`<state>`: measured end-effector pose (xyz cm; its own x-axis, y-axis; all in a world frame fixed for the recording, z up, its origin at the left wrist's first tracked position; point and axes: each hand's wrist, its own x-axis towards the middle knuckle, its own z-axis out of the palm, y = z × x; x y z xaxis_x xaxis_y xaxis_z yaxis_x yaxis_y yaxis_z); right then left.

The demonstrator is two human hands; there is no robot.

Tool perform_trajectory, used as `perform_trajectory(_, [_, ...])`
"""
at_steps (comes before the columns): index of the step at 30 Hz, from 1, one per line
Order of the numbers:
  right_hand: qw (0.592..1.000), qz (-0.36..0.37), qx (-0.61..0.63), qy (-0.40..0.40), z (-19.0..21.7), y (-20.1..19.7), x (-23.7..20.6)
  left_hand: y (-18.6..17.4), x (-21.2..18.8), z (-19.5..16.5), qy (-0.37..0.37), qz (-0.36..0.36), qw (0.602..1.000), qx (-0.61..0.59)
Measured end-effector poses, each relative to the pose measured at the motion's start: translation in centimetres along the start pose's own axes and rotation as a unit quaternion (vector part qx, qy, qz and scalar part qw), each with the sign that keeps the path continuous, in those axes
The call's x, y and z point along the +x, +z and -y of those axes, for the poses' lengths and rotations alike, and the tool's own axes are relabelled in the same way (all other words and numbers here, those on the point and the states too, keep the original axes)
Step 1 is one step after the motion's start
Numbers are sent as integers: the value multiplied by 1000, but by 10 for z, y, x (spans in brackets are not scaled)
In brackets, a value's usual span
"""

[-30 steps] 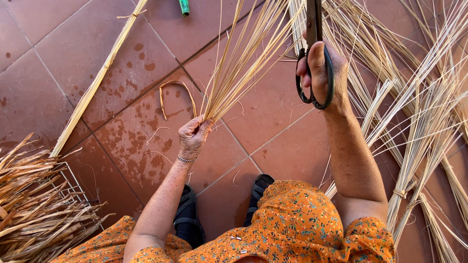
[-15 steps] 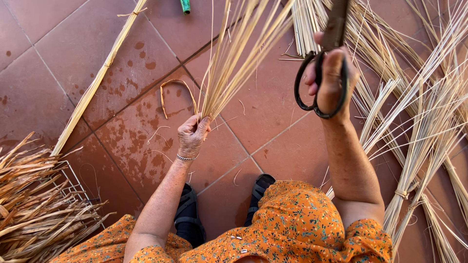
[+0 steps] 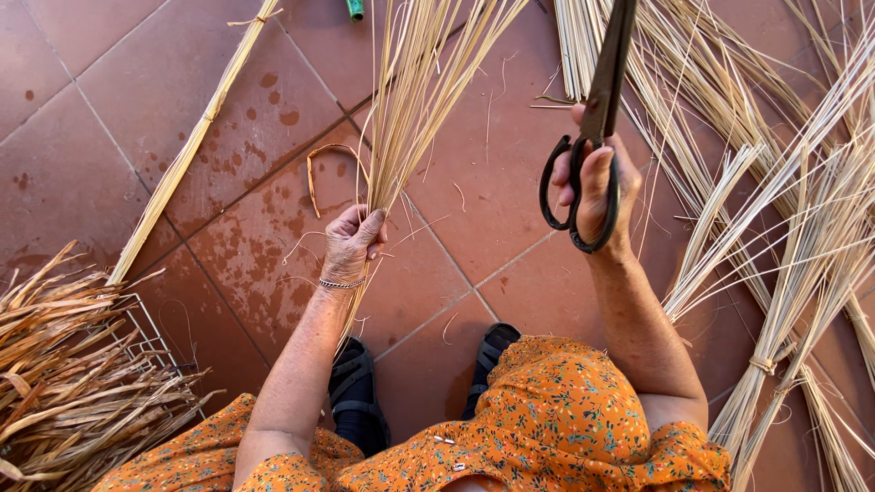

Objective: The person sits on a tiled floor and uses large shears to trim the ends of bundles of dried plant stalks. They hold each bundle in one hand and cut the tips with the other, then place the trimmed stalks into a wire basket.

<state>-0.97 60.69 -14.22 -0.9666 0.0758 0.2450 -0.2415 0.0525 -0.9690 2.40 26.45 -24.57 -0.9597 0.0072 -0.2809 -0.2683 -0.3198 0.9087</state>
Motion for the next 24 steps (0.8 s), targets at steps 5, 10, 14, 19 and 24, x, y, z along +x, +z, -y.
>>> perform_trajectory(5, [996, 81, 24, -5, -6, 10, -14, -3, 1, 3, -3, 6, 1000, 0])
perform_trajectory(10, [987, 143, 59, 38, -1, 17, -17, -5, 0, 5, 5, 25, 1000, 2])
perform_trajectory(14, [968, 189, 123, 107, -1, 23, 6, -3, -4, 7, 7, 42, 999, 7])
perform_trajectory(19, [947, 181, 218, 149, 4, 24, 24, -1, -8, 9, 2, 48, 999, 20])
perform_trajectory(24, [951, 161, 228, 135, 11, 22, 34, 0, -10, 8, -10, 47, 998, 26])
